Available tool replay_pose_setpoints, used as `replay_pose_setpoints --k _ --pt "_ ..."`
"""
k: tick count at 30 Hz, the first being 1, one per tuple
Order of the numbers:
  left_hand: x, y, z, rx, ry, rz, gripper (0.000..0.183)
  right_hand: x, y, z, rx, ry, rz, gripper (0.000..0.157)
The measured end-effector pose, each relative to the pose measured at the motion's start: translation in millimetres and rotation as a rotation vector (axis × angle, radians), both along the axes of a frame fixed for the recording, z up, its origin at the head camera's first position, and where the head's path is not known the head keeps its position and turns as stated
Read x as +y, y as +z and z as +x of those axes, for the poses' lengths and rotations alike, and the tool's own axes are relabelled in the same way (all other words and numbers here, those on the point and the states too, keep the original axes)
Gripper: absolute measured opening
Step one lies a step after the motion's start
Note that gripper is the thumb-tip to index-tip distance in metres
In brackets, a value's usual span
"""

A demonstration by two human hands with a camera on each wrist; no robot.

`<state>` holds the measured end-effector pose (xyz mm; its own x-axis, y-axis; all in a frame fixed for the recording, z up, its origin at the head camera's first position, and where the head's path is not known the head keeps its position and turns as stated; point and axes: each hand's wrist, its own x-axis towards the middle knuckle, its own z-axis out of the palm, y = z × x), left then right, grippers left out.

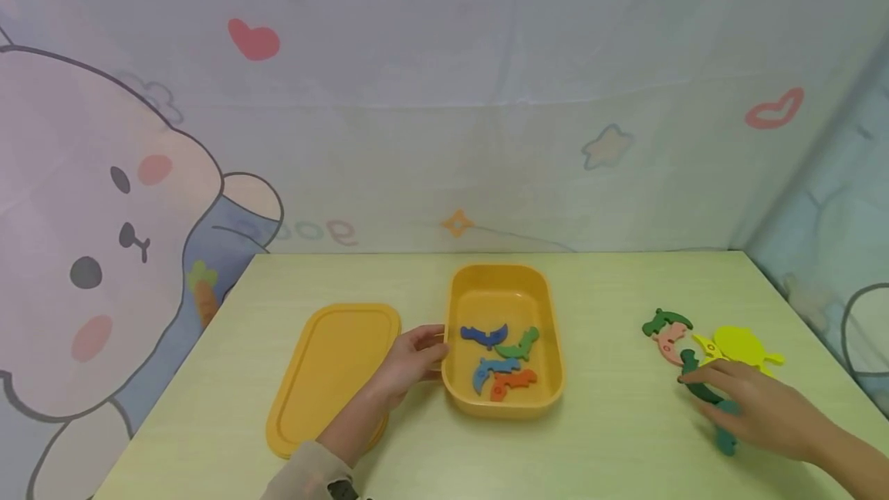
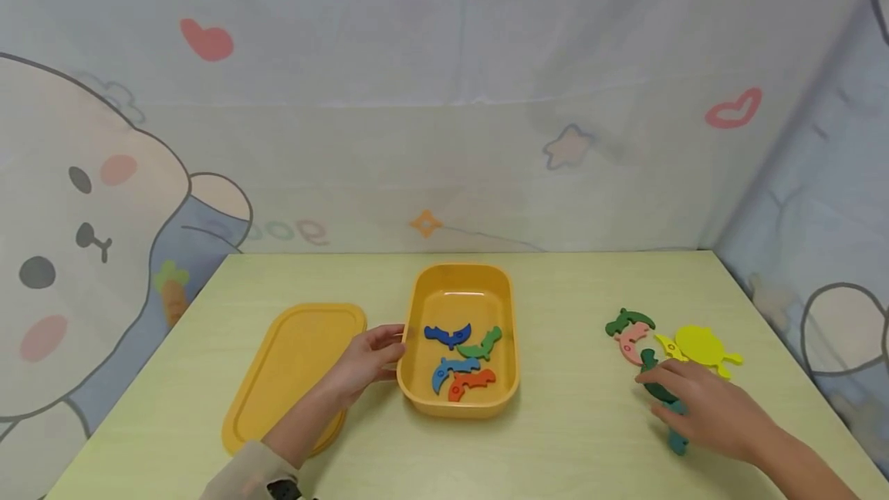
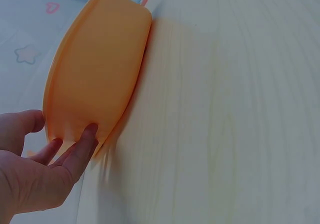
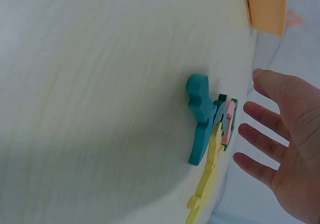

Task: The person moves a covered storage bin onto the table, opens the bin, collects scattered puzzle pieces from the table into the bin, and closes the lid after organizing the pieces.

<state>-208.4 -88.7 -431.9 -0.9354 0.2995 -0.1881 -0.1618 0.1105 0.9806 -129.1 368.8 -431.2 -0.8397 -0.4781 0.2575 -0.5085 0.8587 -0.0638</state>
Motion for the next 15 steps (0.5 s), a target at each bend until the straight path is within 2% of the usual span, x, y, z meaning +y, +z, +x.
replay_pose_setpoints --k 6,15 --pt "0.3 1.4 -0.4 0.004 0.001 -0.009 0.046 11.2 -1.7 7.0 -0.070 0.009 0.007 0.040" --pt "0.6 0.0 -0.9 -0.004 0.005 -0.013 0.046 25.0 -16.3 14.4 -0.028 0.033 0.022 0.044"
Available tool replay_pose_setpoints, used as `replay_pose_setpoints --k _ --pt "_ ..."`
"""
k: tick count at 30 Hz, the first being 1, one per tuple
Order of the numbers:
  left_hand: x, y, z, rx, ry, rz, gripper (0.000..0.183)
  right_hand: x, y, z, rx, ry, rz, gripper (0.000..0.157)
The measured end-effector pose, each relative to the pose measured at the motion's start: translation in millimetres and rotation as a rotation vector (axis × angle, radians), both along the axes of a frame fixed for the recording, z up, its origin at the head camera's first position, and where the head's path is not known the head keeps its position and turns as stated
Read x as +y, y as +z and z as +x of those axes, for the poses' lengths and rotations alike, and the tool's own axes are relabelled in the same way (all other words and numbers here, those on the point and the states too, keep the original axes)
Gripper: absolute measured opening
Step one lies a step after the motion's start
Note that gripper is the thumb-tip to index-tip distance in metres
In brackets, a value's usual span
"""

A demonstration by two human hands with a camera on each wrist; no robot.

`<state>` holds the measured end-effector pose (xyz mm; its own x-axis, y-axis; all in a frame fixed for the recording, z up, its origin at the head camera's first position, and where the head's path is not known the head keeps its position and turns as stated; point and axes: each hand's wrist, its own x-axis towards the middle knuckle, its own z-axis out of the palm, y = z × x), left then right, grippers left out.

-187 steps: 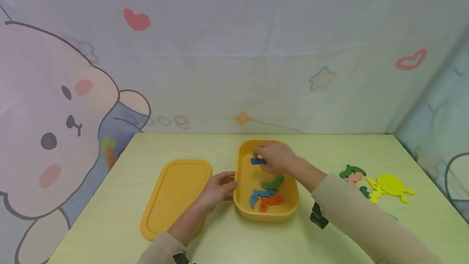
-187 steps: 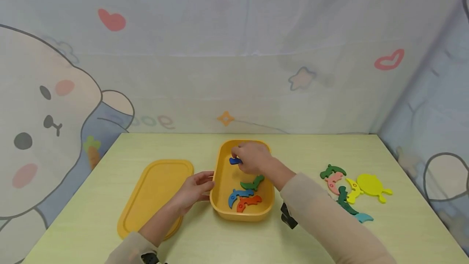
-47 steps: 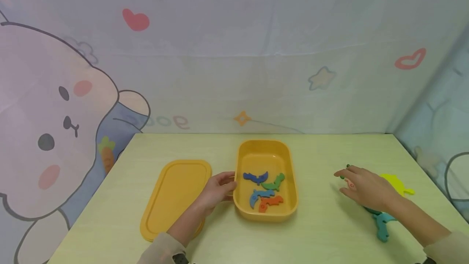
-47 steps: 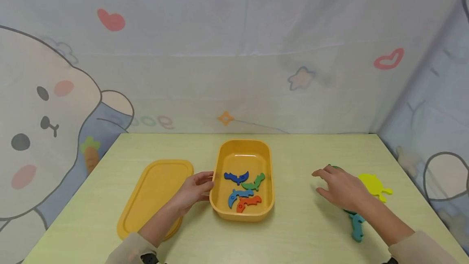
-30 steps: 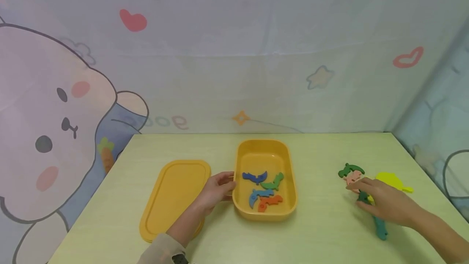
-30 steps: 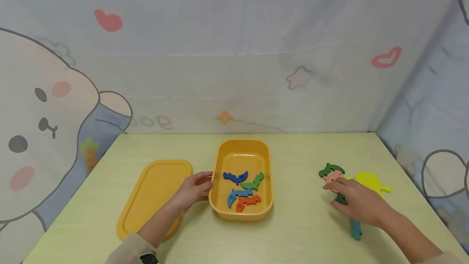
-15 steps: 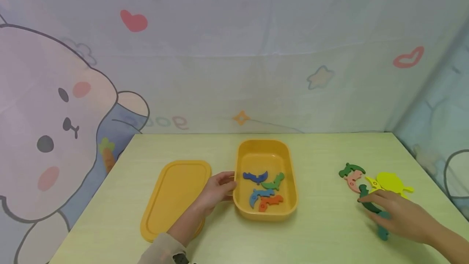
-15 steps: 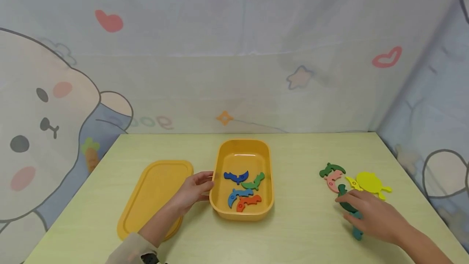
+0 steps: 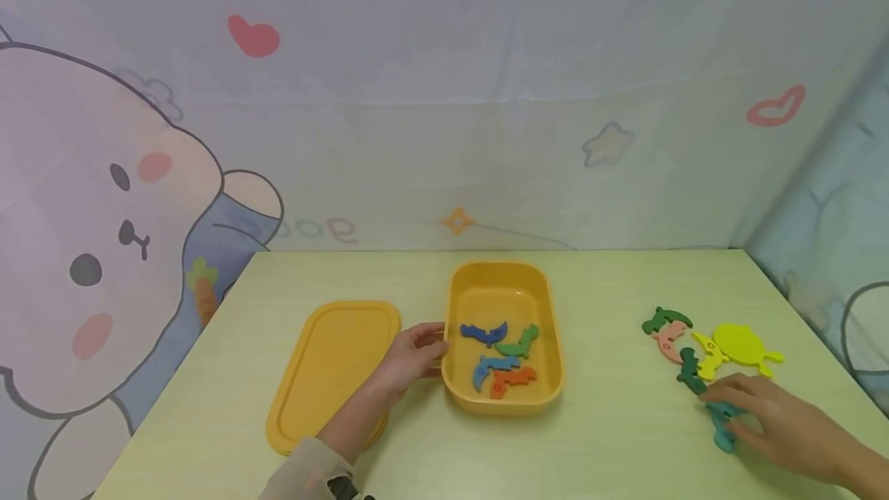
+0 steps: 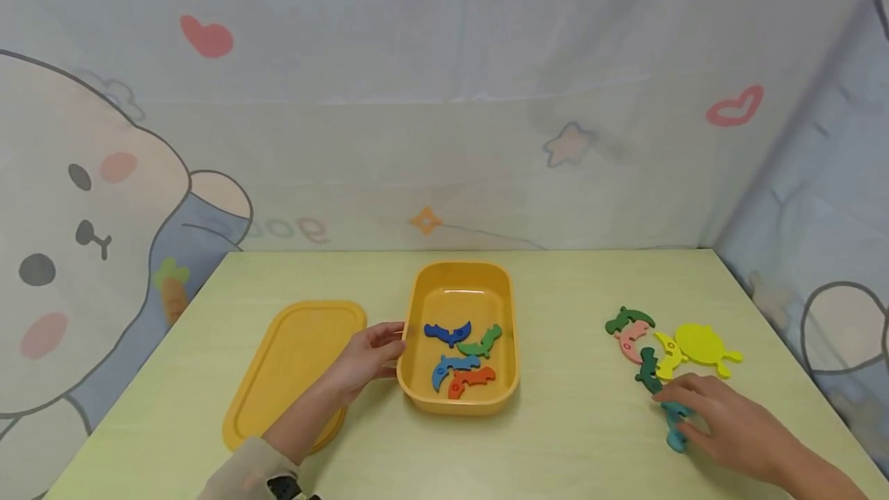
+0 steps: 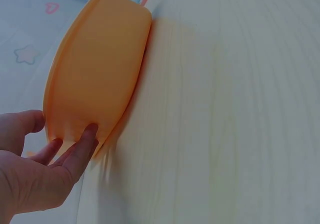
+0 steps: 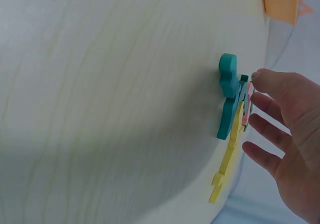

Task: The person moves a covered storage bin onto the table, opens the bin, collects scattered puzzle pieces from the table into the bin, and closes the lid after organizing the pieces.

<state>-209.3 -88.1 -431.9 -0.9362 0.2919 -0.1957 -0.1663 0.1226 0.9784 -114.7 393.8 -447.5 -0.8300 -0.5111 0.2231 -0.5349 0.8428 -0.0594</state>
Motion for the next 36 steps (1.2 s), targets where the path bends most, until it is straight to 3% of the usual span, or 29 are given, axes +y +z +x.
replay_pose_setpoints --k 12,15,19,28,32,36 --pt "-0.1 1.6 0.8 -0.001 -0.001 -0.011 0.047 6.5 -9.4 1.7 0.018 0.096 0.008 0.052" --pt "0.1 1.0 0.6 -0.002 -0.001 -0.011 0.046 7.4 -10.6 1.0 0.045 0.119 0.001 0.046" --pt "0.2 1.1 0.8 -0.001 -0.001 -0.013 0.046 8.2 -11.6 0.9 0.028 0.105 -0.009 0.040" --pt "-0.1 0.7 1.8 0.002 0.000 -0.008 0.047 11.9 -15.1 0.6 0.046 0.127 -0.052 0.048" --pt "-0.5 0.5 1.7 0.003 0.000 -0.008 0.047 14.1 -16.2 -1.2 0.058 0.151 -0.037 0.054" --pt "-0.2 0.9 1.6 -0.001 0.003 -0.007 0.047 14.5 -17.1 -2.2 0.049 0.118 0.001 0.053"
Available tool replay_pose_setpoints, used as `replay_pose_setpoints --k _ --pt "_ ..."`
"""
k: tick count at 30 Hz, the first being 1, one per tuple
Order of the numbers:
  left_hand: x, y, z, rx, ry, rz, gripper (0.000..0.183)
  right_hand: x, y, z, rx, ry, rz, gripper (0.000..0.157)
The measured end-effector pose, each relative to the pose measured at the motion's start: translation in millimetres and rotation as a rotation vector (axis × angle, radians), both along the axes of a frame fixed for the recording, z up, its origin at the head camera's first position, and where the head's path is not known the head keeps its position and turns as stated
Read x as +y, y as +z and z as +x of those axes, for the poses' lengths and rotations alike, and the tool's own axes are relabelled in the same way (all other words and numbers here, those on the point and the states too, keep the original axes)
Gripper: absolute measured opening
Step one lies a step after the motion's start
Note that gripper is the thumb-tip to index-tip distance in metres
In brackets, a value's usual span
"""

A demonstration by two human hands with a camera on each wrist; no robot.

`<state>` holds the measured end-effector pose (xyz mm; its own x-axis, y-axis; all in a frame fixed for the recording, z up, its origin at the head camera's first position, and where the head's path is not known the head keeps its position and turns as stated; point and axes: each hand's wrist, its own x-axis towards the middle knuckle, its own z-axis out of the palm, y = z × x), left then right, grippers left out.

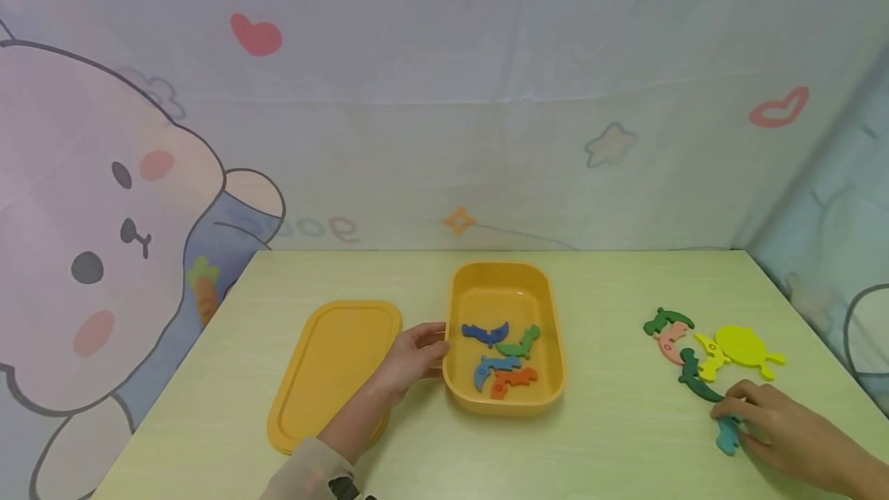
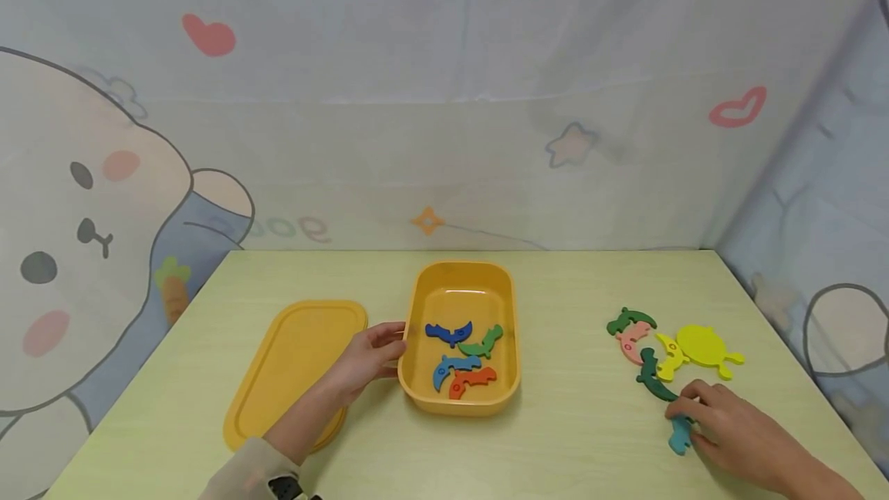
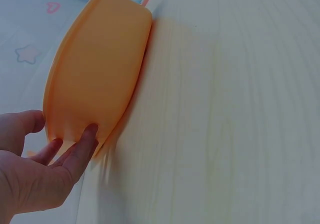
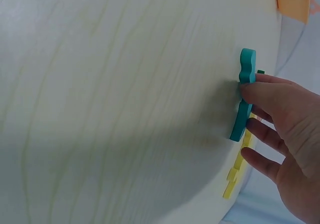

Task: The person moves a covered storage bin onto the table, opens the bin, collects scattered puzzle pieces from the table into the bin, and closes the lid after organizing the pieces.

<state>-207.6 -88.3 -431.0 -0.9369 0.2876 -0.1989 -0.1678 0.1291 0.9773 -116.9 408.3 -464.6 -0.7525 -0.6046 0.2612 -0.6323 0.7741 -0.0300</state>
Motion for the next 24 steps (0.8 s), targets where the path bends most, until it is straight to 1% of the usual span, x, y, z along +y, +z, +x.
replay_pose_setpoints --k 2,5,10,14,24 --pt "0.4 -0.1 -0.3 -0.002 0.001 0.001 0.047 -0.1 -0.3 -0.2 0.005 -0.032 0.022 0.051" --pt "0.8 -1.0 -0.8 -0.001 0.002 0.000 0.047 -0.5 -0.6 -0.7 -0.005 -0.058 0.036 0.048" --pt "1.3 -3.3 -1.8 0.001 0.011 0.000 0.046 -0.8 -1.7 -3.1 -0.070 -0.042 0.002 0.044" --pt "1.0 -4.5 -1.9 0.006 0.011 0.003 0.045 -1.5 -3.3 -4.5 -0.080 -0.022 -0.031 0.044" --pt "0.2 -3.5 -2.5 0.011 -0.001 0.000 0.045 -7.2 -6.0 -9.4 -0.019 -0.001 -0.080 0.051"
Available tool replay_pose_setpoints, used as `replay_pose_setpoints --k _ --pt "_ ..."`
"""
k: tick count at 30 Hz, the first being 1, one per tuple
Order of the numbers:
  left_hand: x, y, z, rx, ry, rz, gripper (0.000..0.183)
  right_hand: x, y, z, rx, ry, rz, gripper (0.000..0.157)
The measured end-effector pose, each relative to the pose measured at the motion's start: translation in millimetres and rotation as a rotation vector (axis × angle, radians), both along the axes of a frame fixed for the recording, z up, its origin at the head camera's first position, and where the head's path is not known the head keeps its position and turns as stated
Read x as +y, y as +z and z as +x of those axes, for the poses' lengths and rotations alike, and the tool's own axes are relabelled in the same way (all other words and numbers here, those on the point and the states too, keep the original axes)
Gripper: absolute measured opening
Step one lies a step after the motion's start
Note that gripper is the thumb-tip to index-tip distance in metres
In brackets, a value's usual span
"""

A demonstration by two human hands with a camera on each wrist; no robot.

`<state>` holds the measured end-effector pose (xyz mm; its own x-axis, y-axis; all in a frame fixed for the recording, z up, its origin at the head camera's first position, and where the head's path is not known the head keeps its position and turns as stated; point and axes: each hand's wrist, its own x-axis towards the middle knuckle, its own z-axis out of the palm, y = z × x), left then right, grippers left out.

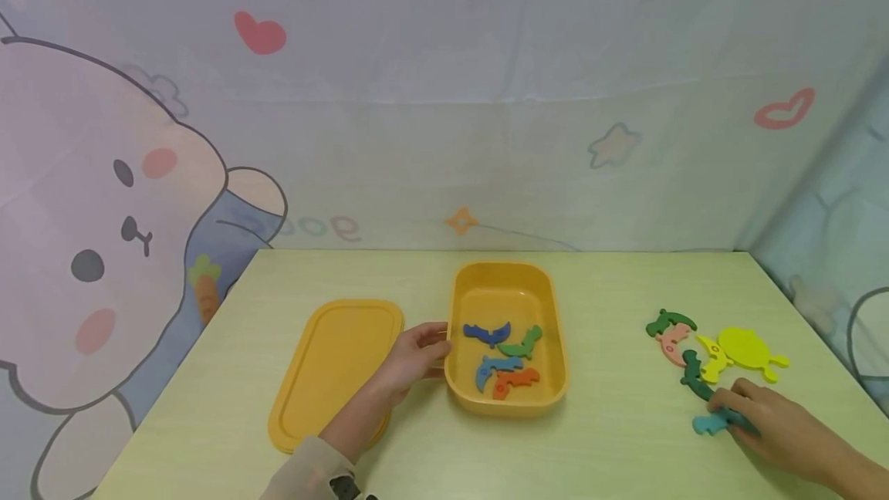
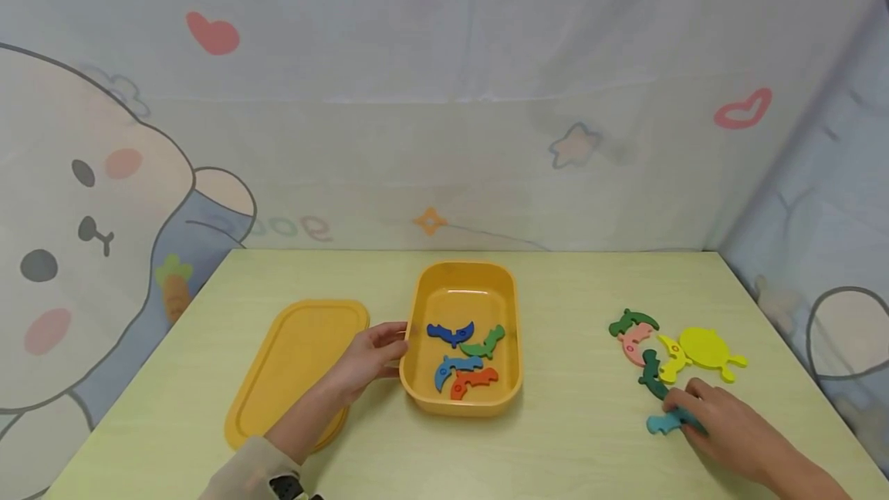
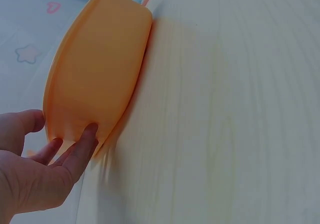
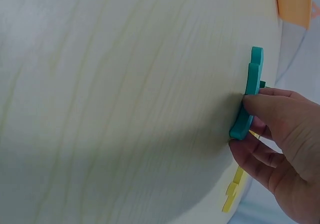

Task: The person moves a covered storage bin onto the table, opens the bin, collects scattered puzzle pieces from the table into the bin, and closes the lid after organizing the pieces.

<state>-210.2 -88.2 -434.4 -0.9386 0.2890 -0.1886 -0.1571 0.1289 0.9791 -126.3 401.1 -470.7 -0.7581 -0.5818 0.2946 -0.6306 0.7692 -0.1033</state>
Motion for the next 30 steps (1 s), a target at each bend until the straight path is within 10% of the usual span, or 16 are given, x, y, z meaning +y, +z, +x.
replay_pose_setpoints --k 30 --pt "-0.1 1.1 0.3 -0.008 -0.006 0.014 0.046 -8.8 27.6 -17.2 0.087 0.044 0.000 0.036"
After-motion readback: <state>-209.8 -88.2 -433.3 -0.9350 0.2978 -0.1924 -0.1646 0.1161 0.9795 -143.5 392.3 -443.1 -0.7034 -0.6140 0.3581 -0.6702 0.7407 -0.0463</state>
